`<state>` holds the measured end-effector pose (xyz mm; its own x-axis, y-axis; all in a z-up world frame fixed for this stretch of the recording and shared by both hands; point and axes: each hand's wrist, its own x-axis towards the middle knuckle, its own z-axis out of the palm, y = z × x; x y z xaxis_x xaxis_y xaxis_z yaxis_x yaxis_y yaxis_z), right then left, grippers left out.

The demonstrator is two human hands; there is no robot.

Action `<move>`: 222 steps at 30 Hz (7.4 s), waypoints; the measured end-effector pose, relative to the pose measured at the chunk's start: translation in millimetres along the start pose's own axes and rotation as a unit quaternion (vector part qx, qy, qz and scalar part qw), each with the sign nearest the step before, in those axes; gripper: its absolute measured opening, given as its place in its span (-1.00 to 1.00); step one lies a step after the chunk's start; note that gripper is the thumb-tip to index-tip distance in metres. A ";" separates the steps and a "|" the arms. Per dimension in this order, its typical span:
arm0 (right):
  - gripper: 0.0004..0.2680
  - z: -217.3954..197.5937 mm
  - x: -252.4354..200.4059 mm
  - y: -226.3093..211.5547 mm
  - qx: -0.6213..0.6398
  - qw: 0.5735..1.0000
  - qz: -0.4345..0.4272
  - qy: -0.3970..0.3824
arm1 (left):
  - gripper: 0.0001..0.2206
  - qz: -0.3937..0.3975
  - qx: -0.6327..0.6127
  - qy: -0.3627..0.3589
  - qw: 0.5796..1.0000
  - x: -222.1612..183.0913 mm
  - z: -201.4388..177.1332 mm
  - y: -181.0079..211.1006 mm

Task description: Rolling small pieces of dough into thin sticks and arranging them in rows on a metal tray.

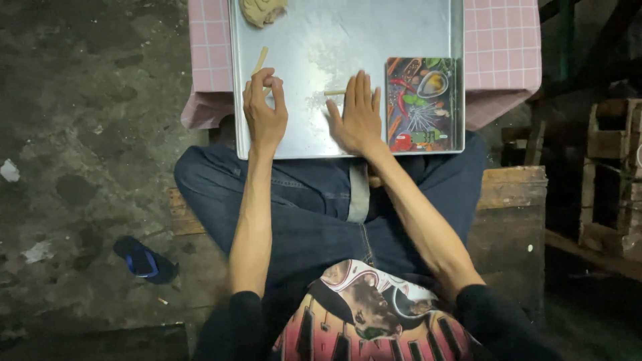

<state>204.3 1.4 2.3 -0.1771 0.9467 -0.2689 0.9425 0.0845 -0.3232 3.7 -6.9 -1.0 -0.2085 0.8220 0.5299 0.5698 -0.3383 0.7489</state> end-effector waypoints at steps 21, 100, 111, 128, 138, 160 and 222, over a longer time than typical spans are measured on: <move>-0.36 -6.1 63.3 12.7 -0.122 0.980 -0.079 0.136 | -0.82 -0.017 0.018 -0.003 1.000 7.1 6.6 -7.3; -0.34 0.3 49.9 18.7 -0.076 0.991 -0.065 0.090 | -0.85 0.000 0.042 -0.068 0.997 -1.9 14.8 -4.5; -0.40 -4.6 -68.5 50.9 0.100 0.981 -0.167 -0.015 | -0.85 -0.019 0.051 -0.167 0.985 -21.6 18.5 12.8; -0.91 18.2 -17.7 96.0 -0.016 0.940 -0.180 0.291 | -0.81 0.116 0.141 -0.252 0.950 -29.2 50.9 8.4; -0.91 43.1 1.8 113.0 -0.025 0.923 -0.211 0.320 | -0.93 0.164 0.117 -0.281 0.938 -34.9 120.8 10.8; -0.35 -17.9 -36.5 22.8 0.015 0.993 -0.105 -0.043 | -0.36 0.005 0.198 -0.471 0.860 -37.1 69.3 62.9; -0.82 -7.0 -75.9 260.7 0.141 0.831 0.039 0.536 | -0.37 0.057 0.276 -0.522 0.805 -25.2 102.1 51.3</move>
<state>465.4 -46.3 -55.2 0.3788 0.6908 0.6159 0.8089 0.0763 -0.5830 119.3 1.9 -16.6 0.4881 0.8341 -0.2568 0.8642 -0.4207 0.2761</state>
